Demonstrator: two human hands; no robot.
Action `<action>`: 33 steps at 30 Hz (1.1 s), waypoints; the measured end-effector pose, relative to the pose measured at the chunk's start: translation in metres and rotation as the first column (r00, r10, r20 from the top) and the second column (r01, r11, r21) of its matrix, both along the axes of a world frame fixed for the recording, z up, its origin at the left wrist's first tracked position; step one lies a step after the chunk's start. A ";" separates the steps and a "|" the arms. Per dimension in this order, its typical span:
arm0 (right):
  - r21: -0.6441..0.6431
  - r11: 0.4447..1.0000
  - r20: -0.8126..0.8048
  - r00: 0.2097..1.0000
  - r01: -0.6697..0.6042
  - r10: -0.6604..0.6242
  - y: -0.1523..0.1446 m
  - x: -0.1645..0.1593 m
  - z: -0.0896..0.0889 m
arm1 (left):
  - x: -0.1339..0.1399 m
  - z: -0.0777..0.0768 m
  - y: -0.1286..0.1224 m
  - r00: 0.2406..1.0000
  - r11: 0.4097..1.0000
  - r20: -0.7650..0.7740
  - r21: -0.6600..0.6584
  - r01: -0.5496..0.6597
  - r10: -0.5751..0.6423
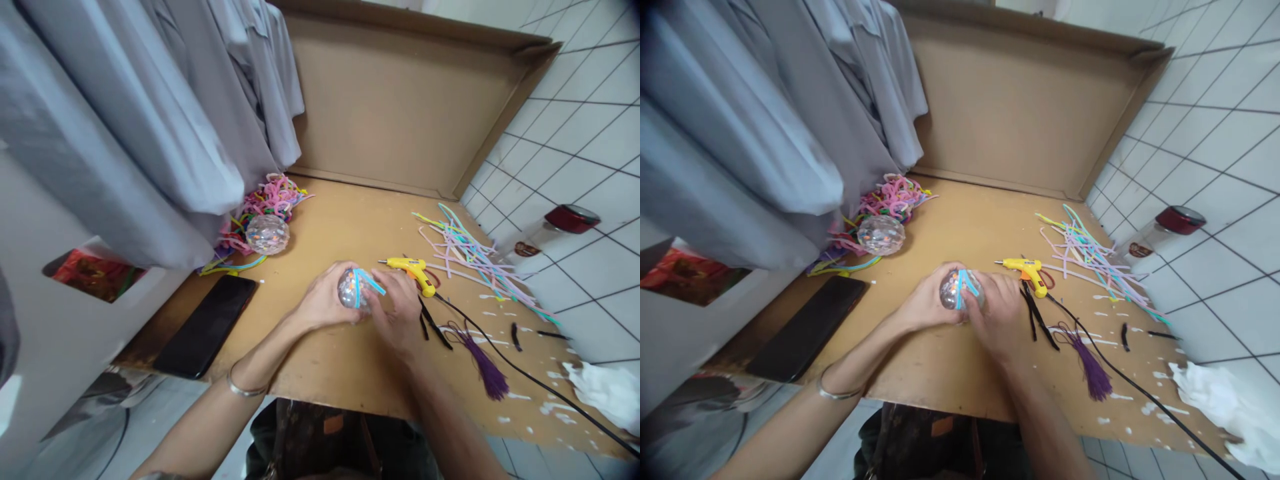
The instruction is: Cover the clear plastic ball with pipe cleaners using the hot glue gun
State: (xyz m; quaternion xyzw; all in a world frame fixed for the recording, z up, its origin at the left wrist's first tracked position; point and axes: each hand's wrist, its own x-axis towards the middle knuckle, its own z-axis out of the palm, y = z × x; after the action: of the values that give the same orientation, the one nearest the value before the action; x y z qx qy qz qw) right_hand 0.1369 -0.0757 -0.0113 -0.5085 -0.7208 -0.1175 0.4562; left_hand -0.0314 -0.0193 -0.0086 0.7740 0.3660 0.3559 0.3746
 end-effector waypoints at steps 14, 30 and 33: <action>0.060 0.996 -0.032 0.998 0.062 -0.061 0.000 -0.013 -0.008 | 0.003 0.005 -0.007 0.998 0.993 -0.056 0.122 -0.003 0.010; -0.006 0.994 -0.052 0.992 -0.112 0.112 -0.001 -0.005 0.014 | 0.000 0.002 -0.003 0.998 0.993 -0.066 0.120 0.012 -0.004; 0.023 0.997 -0.020 0.997 -0.075 0.075 0.000 -0.005 0.014 | 0.000 0.002 -0.003 0.998 0.992 -0.060 0.123 0.024 -0.017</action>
State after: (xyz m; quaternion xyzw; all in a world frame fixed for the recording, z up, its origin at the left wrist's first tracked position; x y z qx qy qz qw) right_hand 0.1323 -0.0756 0.0030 -0.4772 -0.7333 -0.1030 0.4733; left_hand -0.0317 -0.0221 -0.0070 0.8096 0.3461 0.3511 0.3186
